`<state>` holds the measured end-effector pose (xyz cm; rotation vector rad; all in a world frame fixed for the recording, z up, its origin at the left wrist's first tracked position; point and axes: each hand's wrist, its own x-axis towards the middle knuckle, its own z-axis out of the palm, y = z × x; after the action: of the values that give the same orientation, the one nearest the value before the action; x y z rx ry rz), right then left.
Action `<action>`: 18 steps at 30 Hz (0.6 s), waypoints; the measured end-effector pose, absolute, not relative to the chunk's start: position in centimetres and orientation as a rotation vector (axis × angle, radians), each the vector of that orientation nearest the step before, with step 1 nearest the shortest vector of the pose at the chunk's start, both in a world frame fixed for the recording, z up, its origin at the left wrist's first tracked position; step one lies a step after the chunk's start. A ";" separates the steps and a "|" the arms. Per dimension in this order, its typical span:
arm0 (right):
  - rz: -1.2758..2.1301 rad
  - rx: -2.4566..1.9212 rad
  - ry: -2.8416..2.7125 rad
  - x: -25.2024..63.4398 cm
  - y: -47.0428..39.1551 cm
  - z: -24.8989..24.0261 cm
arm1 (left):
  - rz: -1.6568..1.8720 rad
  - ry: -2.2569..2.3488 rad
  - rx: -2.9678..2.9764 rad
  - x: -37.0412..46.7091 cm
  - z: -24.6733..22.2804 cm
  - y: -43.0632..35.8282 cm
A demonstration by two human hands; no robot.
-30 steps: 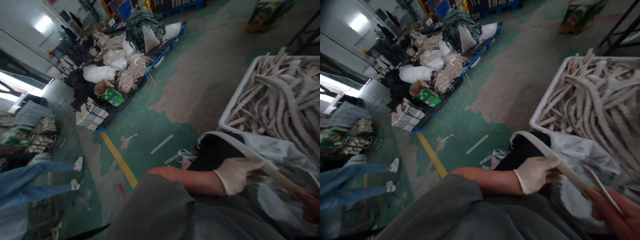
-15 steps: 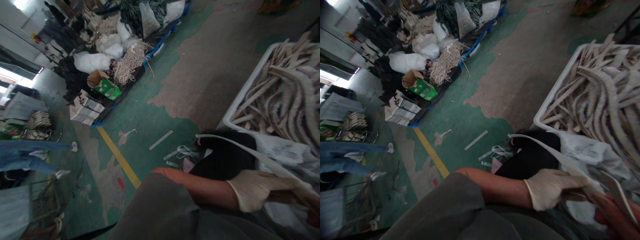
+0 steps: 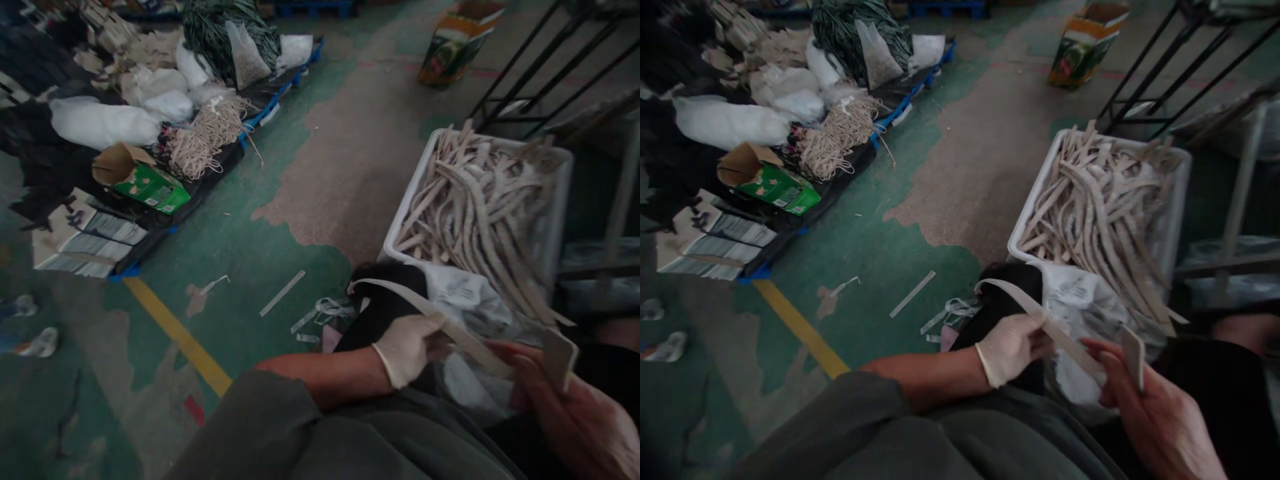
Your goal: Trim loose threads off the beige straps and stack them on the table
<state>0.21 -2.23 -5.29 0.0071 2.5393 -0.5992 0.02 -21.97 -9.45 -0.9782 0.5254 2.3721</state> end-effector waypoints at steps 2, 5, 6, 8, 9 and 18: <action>-0.740 0.074 2.634 0.6 -2.3 -3.9 | 2.361 0.468 -1.007 -0.2 -9.2 -22.8; -1.008 -0.129 2.686 1.1 -2.9 -2.7 | 2.291 0.389 -0.987 0.0 -8.6 -23.4; -1.046 -0.247 2.662 1.2 -3.2 -2.6 | 2.275 0.367 -0.963 0.2 -8.4 -23.4; -1.043 -0.416 2.594 1.3 -3.8 -2.7 | 2.265 0.346 -0.907 0.6 -7.9 -23.3; -1.031 -0.461 2.567 1.4 -4.0 -2.8 | 2.266 0.346 -0.876 0.8 -7.8 -23.2; -1.324 -0.966 2.690 0.0 -4.7 -3.0 | 2.214 0.499 -0.563 2.0 -8.5 -22.5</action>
<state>-0.01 -4.71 -3.02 -0.9659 2.6900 -1.3243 1.97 -22.50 -8.49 -0.5634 0.4991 2.2138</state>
